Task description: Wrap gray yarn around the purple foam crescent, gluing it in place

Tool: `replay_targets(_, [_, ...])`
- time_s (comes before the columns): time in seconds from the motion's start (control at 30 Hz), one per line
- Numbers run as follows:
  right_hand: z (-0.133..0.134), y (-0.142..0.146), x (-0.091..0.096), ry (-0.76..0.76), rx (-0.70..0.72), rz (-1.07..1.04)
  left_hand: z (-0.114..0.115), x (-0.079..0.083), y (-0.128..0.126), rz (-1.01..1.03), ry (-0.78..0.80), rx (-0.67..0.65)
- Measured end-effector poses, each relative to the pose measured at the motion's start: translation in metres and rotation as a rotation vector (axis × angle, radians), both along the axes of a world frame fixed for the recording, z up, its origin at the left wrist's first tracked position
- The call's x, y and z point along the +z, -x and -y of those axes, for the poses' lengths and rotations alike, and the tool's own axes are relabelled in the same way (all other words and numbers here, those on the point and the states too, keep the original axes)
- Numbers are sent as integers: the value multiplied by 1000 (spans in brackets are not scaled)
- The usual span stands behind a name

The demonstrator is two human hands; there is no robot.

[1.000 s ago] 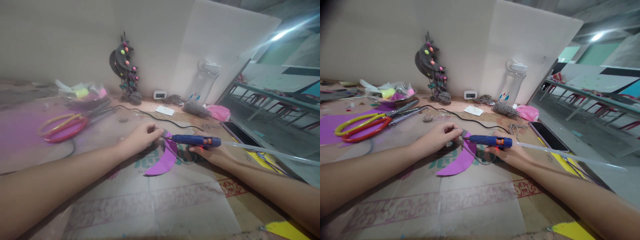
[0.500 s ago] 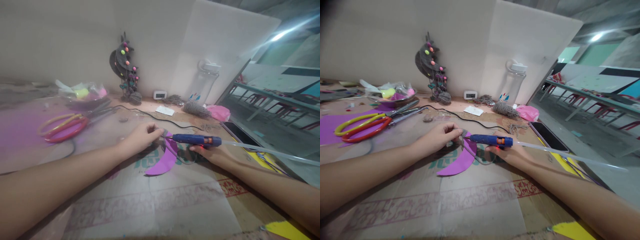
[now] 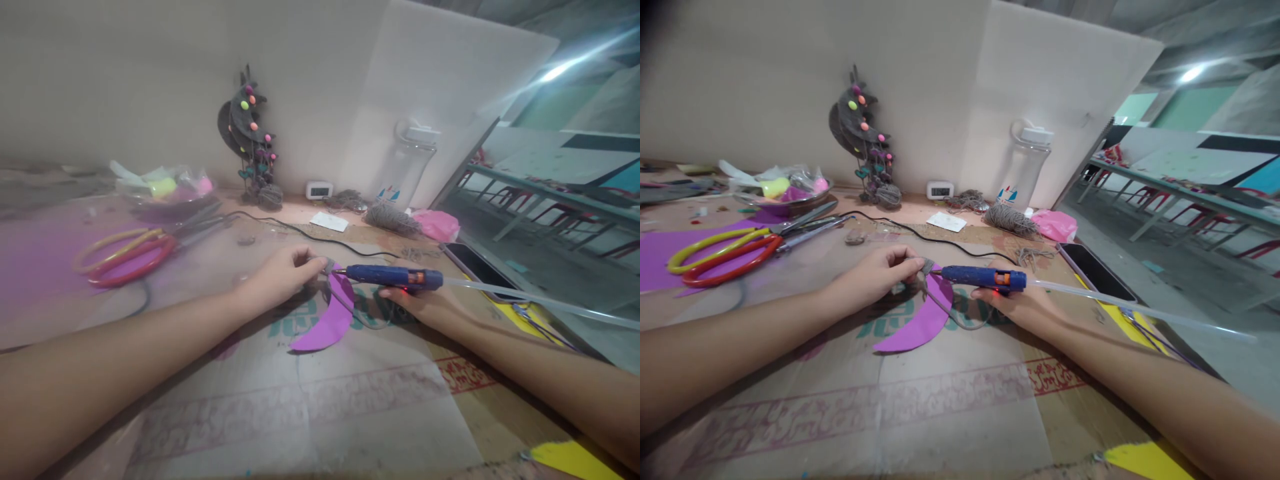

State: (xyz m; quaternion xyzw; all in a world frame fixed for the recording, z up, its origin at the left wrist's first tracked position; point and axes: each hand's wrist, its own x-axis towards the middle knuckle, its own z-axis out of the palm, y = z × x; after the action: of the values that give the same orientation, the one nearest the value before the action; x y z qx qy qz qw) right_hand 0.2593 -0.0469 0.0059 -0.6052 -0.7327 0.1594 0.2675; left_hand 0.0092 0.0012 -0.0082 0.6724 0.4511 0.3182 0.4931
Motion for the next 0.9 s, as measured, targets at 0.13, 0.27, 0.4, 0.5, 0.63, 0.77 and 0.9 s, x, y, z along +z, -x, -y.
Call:
replay_targets(0.13, [0,-1,-2,-15,1,-12,0,-1,1,8,7,-6])
replay_targets(0.27, [-1,-2,-3,-61,-13,-12,0,-2,1,23,17,-19])
replay_targets(0.4, [-3,-3,-4,-42,-31,-17,0,-2,1,24,16,-18])
replay_targets(0.5, [-4,-3,-5,-45,-52,-35,-1,-2,1,18,2,-13])
replay_targets(0.63, [-4,-2,-6,-60,-57,-28,-1,-2,1,12,-2,-8])
replay_targets(0.77, [-4,-3,-5,-52,-52,-27,-1,-2,0,11,-8,-14])
replay_targets(0.9, [-5,-3,-6,-47,-30,-54,0,-3,0,4,-15,-22])
